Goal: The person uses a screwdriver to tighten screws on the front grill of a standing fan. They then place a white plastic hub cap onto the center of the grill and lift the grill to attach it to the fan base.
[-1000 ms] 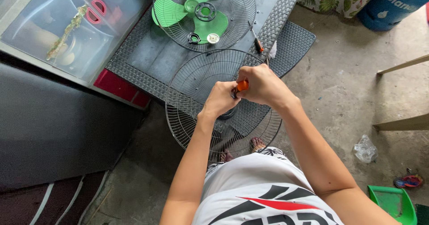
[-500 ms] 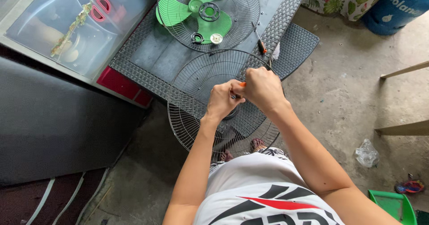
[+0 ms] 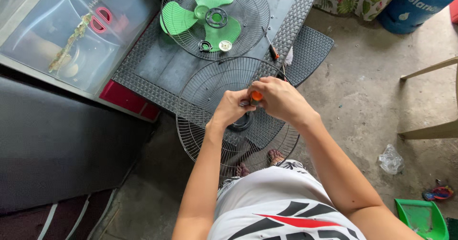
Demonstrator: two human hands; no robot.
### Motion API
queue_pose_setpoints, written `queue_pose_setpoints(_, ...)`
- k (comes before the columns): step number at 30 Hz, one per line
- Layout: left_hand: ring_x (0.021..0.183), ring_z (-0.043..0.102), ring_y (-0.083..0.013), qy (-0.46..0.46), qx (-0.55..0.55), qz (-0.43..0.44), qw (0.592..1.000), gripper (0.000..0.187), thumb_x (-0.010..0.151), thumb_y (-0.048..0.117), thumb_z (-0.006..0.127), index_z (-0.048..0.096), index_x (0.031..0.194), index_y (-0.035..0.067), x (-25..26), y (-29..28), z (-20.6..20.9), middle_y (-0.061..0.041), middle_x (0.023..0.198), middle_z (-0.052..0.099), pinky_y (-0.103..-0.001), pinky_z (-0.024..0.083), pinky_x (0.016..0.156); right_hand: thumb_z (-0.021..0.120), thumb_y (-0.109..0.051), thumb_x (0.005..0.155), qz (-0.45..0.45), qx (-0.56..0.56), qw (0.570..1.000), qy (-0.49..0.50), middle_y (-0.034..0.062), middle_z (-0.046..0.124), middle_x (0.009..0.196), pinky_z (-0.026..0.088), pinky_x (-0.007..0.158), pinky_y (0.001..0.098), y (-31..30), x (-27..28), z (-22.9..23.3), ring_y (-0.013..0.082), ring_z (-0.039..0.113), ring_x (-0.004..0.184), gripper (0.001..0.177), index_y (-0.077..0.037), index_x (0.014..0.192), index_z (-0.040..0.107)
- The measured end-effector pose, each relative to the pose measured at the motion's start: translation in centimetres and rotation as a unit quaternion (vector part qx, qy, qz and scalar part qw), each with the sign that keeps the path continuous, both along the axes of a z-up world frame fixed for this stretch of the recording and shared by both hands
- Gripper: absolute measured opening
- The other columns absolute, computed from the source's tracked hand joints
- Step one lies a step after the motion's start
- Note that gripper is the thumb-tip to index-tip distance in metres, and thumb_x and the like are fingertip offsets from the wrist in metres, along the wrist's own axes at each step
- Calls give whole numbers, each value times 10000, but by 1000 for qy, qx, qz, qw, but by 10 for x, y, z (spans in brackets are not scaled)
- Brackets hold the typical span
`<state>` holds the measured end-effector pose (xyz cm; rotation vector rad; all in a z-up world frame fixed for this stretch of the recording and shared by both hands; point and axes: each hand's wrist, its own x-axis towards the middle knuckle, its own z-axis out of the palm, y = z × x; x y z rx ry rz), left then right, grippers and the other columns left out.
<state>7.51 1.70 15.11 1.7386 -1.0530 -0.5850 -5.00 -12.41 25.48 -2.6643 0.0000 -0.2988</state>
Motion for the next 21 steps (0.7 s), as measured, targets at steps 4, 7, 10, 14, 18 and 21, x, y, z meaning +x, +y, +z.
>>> queue_pose_setpoints(4, 904, 782, -156, 12, -59, -14, 998, 332, 802, 5, 800, 701, 1118, 26, -7, 2, 3, -92, 961, 795, -306, 632, 817, 827, -93, 716, -52, 13, 996, 72, 132, 722, 859, 566, 762, 438, -1, 5, -5, 325, 719, 851, 265, -30, 909, 657)
queue_pose_setpoints(7, 879, 763, -172, -39, -66, 7, 997, 332, 819, 8, 792, 693, 1136, 22, -16, -3, 2, -97, 968, 773, -310, 624, 801, 838, -165, 740, -96, -12, 990, 100, 147, 707, 763, 569, 673, 451, 1, 8, -12, 333, 716, 729, 280, -11, 885, 654)
queue_pose_setpoints(10, 808, 723, -218, -83, -10, 31, 996, 243, 867, -8, 765, 719, 1102, 32, -21, -8, 0, -124, 926, 754, -327, 612, 768, 809, -274, 809, -144, -42, 981, 126, 152, 703, 721, 582, 634, 431, 7, 12, -19, 314, 719, 661, 304, -8, 864, 671)
queue_pose_setpoints(14, 750, 723, -200, -30, 8, -12, 999, 180, 870, 27, 751, 740, 1045, 67, -15, -10, 1, -109, 880, 770, -317, 598, 737, 768, -518, 876, -189, -94, 964, 164, 136, 708, 697, 581, 643, 424, 8, 13, -20, 307, 708, 654, 480, -49, 776, 740)
queue_pose_setpoints(18, 741, 742, -179, -37, -16, -42, 998, 240, 822, 45, 744, 738, 1059, 76, -13, -8, 0, -104, 875, 779, -313, 589, 732, 742, -664, 875, -182, -113, 957, 196, 130, 723, 745, 578, 667, 429, 3, 8, -17, 308, 715, 696, 607, -57, 859, 746)
queue_pose_setpoints(21, 767, 738, -204, -1, 57, -42, 997, 252, 890, 62, 726, 713, 1142, 71, -7, -8, -5, -115, 905, 766, -335, 581, 750, 816, -471, 721, -32, -24, 993, -109, 177, 726, 861, 554, 596, 431, -3, 1, -19, 351, 712, 717, 629, 13, 1107, 707)
